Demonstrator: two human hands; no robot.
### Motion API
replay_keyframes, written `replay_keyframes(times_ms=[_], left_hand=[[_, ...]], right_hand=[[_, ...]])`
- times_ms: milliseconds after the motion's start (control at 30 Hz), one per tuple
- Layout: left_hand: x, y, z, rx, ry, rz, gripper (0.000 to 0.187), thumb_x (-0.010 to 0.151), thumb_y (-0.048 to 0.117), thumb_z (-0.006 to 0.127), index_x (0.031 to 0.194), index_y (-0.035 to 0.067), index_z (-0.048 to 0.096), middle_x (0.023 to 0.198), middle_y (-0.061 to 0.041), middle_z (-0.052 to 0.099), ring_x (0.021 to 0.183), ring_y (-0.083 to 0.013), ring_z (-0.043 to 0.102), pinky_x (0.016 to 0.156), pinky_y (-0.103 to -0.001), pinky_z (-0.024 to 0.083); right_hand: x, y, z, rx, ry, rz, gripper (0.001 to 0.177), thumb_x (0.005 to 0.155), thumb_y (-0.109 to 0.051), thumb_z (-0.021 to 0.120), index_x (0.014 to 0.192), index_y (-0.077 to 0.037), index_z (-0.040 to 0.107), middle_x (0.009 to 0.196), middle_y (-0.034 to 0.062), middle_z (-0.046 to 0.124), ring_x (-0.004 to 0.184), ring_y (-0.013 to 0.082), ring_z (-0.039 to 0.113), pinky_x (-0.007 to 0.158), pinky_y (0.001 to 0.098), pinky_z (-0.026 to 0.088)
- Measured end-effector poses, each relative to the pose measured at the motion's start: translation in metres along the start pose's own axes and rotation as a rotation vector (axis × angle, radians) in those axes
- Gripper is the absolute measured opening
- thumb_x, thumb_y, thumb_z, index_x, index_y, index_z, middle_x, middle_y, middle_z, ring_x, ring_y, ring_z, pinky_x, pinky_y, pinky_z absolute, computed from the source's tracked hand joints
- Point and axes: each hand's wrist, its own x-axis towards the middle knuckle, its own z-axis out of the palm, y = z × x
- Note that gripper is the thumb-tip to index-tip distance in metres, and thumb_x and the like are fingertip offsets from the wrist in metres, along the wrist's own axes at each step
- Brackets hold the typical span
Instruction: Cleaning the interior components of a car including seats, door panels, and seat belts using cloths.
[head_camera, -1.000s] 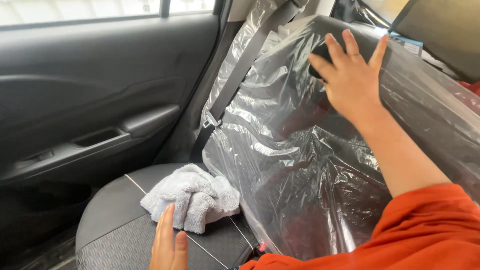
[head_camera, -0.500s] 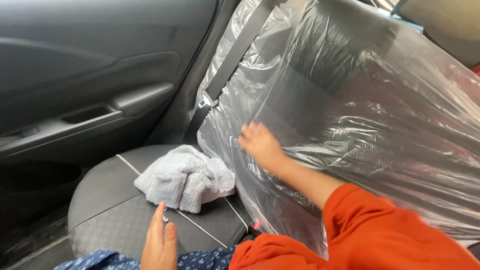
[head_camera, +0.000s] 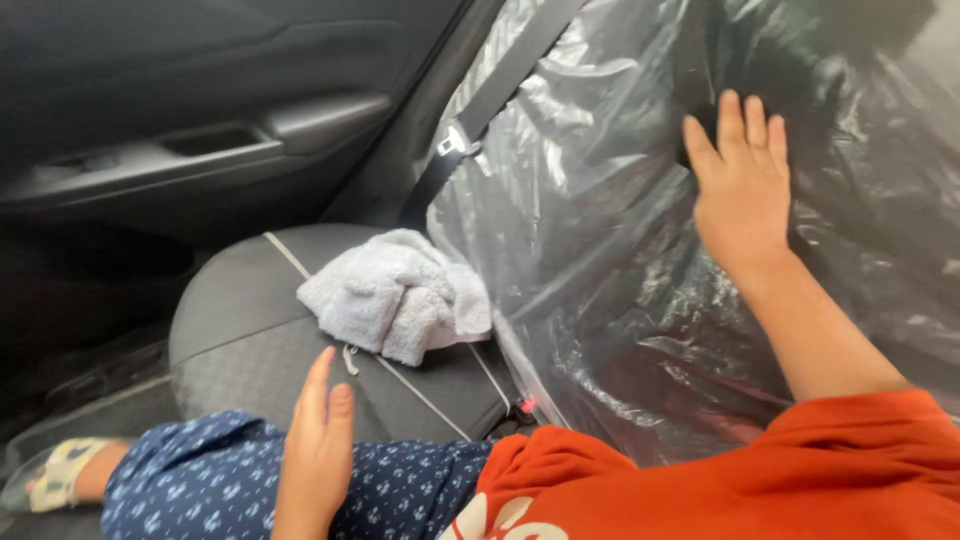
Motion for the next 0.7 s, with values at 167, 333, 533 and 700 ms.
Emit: replay_keyframes(times_ms=[167,333,533,700], left_hand=[[0.003,0.014,-0.003,0.011,0.01,-0.116,0.06,0.101,0.04,0.047,0.151,0.008,0.044,0.155,-0.016,0.049,0.145,-0.03,0.044,0.114,-0.039,0.034],[0.018,0.016,0.001,0.155,0.026,-0.057,0.063,0.098,0.037,0.058,0.151,0.007,0.043,0.154,-0.019,0.046,0.143,-0.0341,0.044,0.113,-0.042,0.036],[0.097,0.006,0.051,0.562,-0.084,-0.074,0.082,0.083,0.035,0.079,0.151,0.008,0.042,0.147,-0.02,0.048,0.14,-0.0381,0.046,0.11,-0.049,0.041],[0.158,0.011,0.12,0.933,-0.19,0.11,0.119,0.057,0.041,0.091,0.157,0.016,0.031,0.161,-0.022,0.028,0.151,-0.0399,0.023,0.11,-0.068,0.028]], right_hand=[[-0.04,-0.108,0.029,0.19,-0.314,-0.16,0.045,0.092,-0.009,0.058,0.137,-0.008,0.06,0.145,0.0217,0.054,0.136,0.0396,0.05,0.114,0.052,0.037],[-0.125,-0.195,0.094,0.539,-0.231,-0.399,0.042,0.086,-0.01,0.06,0.128,-0.012,0.061,0.143,0.0187,0.056,0.134,0.0371,0.053,0.115,0.0498,0.039],[-0.085,-0.187,0.069,2.266,-1.022,0.854,0.059,0.098,-0.015,0.065,0.155,-0.007,0.051,0.134,0.0093,0.057,0.109,0.0204,0.053,0.094,0.0371,0.045],[0.006,-0.123,0.037,2.52,-1.058,0.769,0.068,0.099,-0.029,0.064,0.15,0.008,0.04,0.138,0.0226,0.06,0.119,0.0311,0.063,0.106,0.0423,0.049]])
